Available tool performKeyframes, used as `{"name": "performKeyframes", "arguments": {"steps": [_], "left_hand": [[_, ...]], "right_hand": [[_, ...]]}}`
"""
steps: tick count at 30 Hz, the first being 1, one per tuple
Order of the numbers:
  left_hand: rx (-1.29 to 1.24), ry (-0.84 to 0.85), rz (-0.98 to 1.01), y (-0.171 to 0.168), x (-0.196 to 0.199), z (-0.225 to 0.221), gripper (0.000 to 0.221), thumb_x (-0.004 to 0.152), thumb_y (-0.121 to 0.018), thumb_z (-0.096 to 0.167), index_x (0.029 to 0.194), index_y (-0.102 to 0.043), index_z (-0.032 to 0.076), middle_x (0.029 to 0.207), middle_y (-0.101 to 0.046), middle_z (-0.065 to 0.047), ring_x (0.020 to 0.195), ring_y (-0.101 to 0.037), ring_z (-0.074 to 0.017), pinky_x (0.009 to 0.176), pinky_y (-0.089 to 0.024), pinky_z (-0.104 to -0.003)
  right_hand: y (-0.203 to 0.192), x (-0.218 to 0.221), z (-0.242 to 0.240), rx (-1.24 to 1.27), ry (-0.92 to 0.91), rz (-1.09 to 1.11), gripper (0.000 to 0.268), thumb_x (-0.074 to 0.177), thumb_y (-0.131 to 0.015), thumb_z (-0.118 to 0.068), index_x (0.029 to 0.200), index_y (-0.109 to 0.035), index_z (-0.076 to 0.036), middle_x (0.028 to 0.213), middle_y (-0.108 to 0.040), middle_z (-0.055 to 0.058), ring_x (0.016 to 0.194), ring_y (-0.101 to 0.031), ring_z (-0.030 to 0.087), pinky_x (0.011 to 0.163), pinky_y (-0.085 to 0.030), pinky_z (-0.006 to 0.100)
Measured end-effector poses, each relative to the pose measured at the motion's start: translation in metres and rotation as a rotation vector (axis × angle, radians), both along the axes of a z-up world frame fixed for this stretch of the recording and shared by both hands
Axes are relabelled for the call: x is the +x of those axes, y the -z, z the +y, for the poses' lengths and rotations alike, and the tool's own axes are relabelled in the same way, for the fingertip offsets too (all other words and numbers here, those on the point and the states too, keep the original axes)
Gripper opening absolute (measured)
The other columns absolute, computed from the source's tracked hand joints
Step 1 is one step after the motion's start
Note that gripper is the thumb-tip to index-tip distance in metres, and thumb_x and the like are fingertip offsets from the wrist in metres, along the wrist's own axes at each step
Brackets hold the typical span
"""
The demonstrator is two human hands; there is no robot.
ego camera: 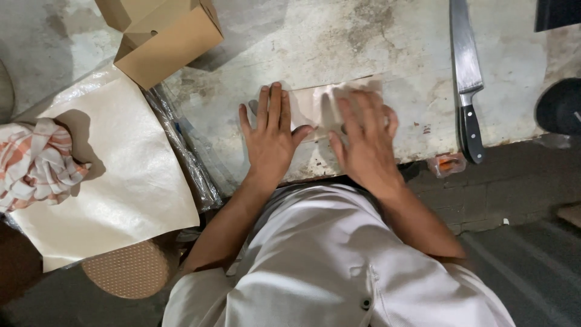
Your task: Folding and cutting paper liners to fit into cardboard boxes at a packaging station.
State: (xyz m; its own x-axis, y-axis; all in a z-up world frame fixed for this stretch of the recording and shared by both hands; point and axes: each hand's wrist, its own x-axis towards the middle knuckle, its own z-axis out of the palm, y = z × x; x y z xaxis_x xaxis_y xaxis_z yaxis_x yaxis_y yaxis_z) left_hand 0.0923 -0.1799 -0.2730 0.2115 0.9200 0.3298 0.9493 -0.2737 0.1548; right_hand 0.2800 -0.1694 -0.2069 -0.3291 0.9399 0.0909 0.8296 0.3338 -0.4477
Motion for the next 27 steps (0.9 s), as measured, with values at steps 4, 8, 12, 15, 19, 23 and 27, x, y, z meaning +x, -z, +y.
{"name": "performKeyframes", "arguments": {"steps": [4,8,12,15,19,23,27], "left_hand": [[-0.085,0.018,0.016,0.018,-0.001,-0.005,0.063,0.102,-0.06,0.039,0.146,-0.043,-0.003,0.159,-0.03,-0.02,0.148,-0.027,-0.0314,0.111,-0.014,-0.069],[-0.136,0.015,0.034,0.016,-0.004,-0.006,0.064,0.1,-0.062,0.027,0.15,-0.036,-0.002,0.16,-0.027,-0.02,0.149,-0.024,-0.0295,0.114,-0.008,-0.069],[-0.121,-0.012,0.036,0.023,-0.005,-0.007,0.074,0.102,-0.058,0.048,0.153,-0.03,0.002,0.16,-0.027,-0.018,0.15,-0.023,-0.0283,0.114,-0.007,-0.07],[-0.168,-0.003,0.029,0.021,-0.012,-0.01,0.082,0.1,-0.055,0.06,0.154,-0.028,0.005,0.162,-0.025,-0.015,0.151,-0.021,-0.0271,0.115,-0.005,-0.071],[-0.275,0.007,0.026,0.011,-0.028,-0.014,0.089,0.096,-0.053,0.067,0.156,-0.024,0.008,0.164,-0.02,-0.01,0.151,-0.018,-0.0276,0.113,-0.001,-0.072],[-0.295,0.005,0.001,0.011,-0.042,-0.02,0.09,0.094,-0.052,0.067,0.157,-0.024,0.01,0.164,-0.021,-0.007,0.151,-0.018,-0.0282,0.112,-0.001,-0.073],[-0.388,0.006,-0.076,0.009,-0.048,-0.021,0.09,0.091,-0.053,0.067,0.158,-0.021,0.016,0.165,-0.016,-0.002,0.152,-0.011,-0.0266,0.112,0.003,-0.074]], "right_hand": [[0.037,-0.03,0.003,-0.013,-0.219,0.083,0.048,0.1,-0.053,-0.017,0.146,-0.044,-0.004,0.15,-0.043,0.018,0.143,-0.034,0.035,0.111,-0.02,0.054],[0.062,-0.034,0.007,0.008,-0.233,0.025,0.048,0.106,-0.039,-0.023,0.151,-0.04,-0.007,0.158,-0.036,0.011,0.148,-0.028,0.027,0.116,-0.01,0.049],[0.064,-0.018,0.009,0.049,-0.25,-0.04,0.058,0.106,-0.038,-0.047,0.154,-0.038,-0.014,0.159,-0.037,0.006,0.147,-0.029,0.026,0.117,-0.009,0.05],[0.06,-0.001,0.011,0.039,-0.227,-0.074,0.066,0.102,-0.042,-0.055,0.155,-0.038,-0.017,0.158,-0.039,0.005,0.146,-0.03,0.026,0.117,-0.009,0.051],[0.061,0.032,0.021,0.019,-0.212,-0.118,0.078,0.095,-0.052,-0.064,0.156,-0.038,-0.016,0.158,-0.04,0.007,0.147,-0.026,0.028,0.116,-0.005,0.053],[0.051,0.06,0.023,-0.001,-0.183,-0.146,0.081,0.094,-0.053,-0.064,0.156,-0.039,-0.015,0.159,-0.04,0.007,0.148,-0.025,0.029,0.116,-0.002,0.054],[0.038,0.083,0.023,-0.098,-0.133,-0.173,0.087,0.089,-0.054,-0.064,0.157,-0.036,-0.014,0.161,-0.033,0.008,0.15,-0.019,0.031,0.119,-0.003,0.053]]}}
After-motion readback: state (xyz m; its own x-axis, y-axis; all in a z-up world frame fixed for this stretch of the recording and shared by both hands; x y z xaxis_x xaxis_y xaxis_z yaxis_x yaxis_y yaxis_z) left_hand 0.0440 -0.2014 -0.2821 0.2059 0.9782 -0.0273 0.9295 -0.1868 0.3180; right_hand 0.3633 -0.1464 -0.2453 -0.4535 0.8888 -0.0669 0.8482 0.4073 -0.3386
